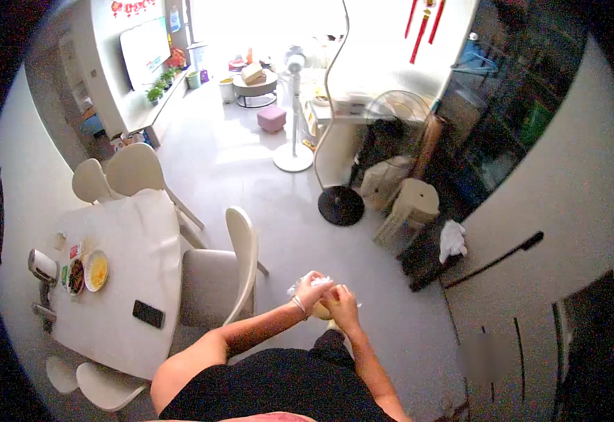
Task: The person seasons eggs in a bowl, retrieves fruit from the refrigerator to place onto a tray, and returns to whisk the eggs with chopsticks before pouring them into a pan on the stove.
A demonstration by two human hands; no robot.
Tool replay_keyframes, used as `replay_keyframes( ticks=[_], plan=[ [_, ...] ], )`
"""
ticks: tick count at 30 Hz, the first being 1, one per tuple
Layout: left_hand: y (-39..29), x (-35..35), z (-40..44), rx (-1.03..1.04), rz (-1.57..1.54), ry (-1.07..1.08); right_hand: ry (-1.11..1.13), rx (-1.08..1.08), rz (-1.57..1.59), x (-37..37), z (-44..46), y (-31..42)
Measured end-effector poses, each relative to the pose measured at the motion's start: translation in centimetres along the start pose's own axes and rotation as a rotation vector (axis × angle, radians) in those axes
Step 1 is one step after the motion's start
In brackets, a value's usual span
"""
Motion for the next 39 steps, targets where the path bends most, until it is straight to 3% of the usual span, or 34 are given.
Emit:
replay_keyframes(
  ticks=[3,8,11,16,20,25,28,31,35,39],
  plan=[
    [-1.0,-1.7,7.9,0.077,-0.118,-0.068,0.059,-0.143,-0.052,0.0,9.0,-0.5],
    [-6.7,-4.3,18.2,0.170,-0.167,-0.235,0.265,-0.251,0.138,1.3,24.1,-0.3],
    [-12.4,-6.7,21.6,0.287,-0.153,-0.321,0.406,-0.171,0.332,3.7,33.1,-0.6],
    [-13.3,-14.9,29.7,0.253,-0.026,-0.387,0.686,-0.097,0.531,10.5,44.6,1.6],
    [-17.9,-20.6,35.9,0.373,-0.022,-0.568,0.867,-0.157,0.513,16.8,53.2,3.7],
    [-27.7,-26.1,42.4,0.666,0.840,-0.811,1.061,-0.180,0.443,23.0,62.6,7.8],
    [-29.3,-31.1,48.8,0.512,0.488,-0.677,1.177,-0.210,0.443,26.6,69.8,10.8],
    [-33.7,-34.9,53.2,0.495,0.565,-0.604,1.237,-0.091,0.537,30.1,75.2,12.5],
    [-40.3,-41.2,60.6,0.431,0.471,-0.397,1.103,-0.197,0.429,35.4,85.6,16.3],
    [-45.7,-48.2,67.0,0.242,0.250,-0.292,1.053,-0.391,0.555,42.3,95.7,19.7]
  ],
)
Point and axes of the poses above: each hand's wrist, its own z-axis towards the middle knuckle, its own x-axis out of the palm, y = z × x, the point moved 7 cm from there along z, towards the middle knuckle
